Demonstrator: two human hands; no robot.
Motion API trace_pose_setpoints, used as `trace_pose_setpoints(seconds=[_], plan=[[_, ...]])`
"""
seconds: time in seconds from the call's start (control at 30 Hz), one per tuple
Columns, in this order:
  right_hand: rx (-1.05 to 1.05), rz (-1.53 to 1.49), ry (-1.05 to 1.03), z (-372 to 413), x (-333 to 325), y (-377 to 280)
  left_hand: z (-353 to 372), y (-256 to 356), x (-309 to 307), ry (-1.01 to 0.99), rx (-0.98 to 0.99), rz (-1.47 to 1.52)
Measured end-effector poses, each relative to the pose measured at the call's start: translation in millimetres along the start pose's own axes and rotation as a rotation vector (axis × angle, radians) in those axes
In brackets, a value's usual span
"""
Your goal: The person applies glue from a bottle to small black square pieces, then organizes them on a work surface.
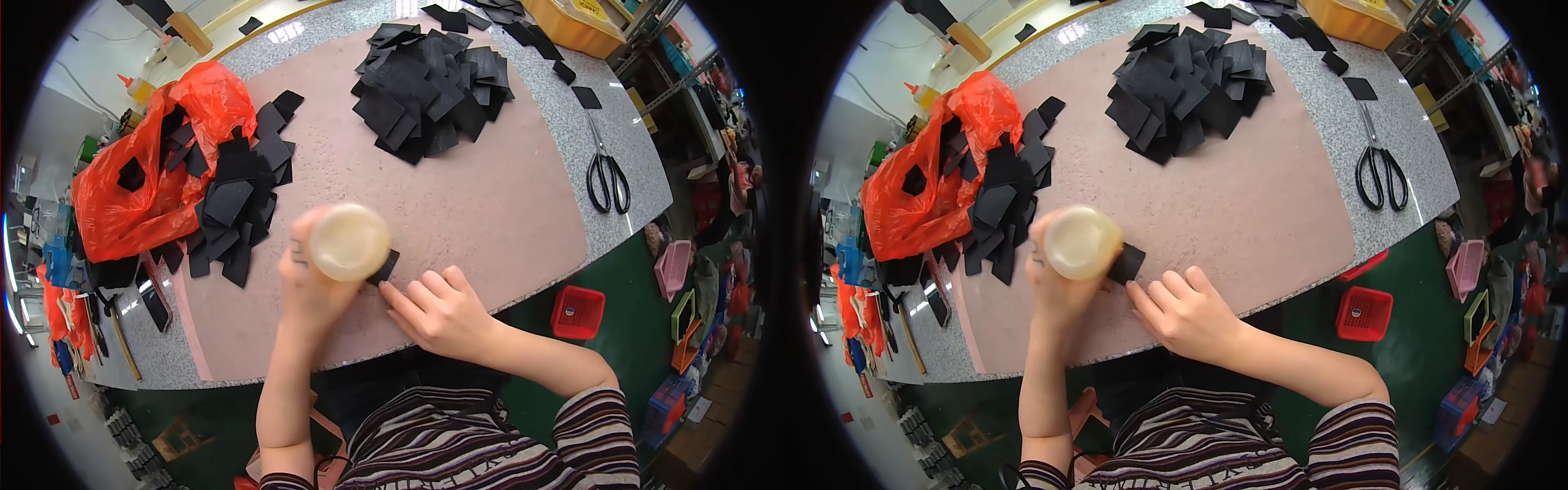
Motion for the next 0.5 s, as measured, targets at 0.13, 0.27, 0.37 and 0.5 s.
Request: trace_pose_setpoints(seconds=[0.13,0.27,0.37,0.5], plan=[[-0.008,-0.023,-0.019,-2,2,0,4,15,-7,-0.001,0.003,0.107],[-0.032,-0.042,-0.114,-2,2,2,8,3,-15,-0.003,0.062,-0.060],[0.124,-0.231,-0.069,-19,-9,13,7,-23,-51,0.194,-0.146,0.028],[0.289,-0.302,-0.052,-59,10,41,21,-20,-73,0.325,-0.115,0.169]])
Point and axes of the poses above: each hand's wrist, its own z-axis away from the middle knuckle, its own x-axis out of the palm, y = z × x, the point moved 4 cm from there along -z, towards the middle knuckle, and after that the axes turned 3 degrees about z, right-handed, at the moved point
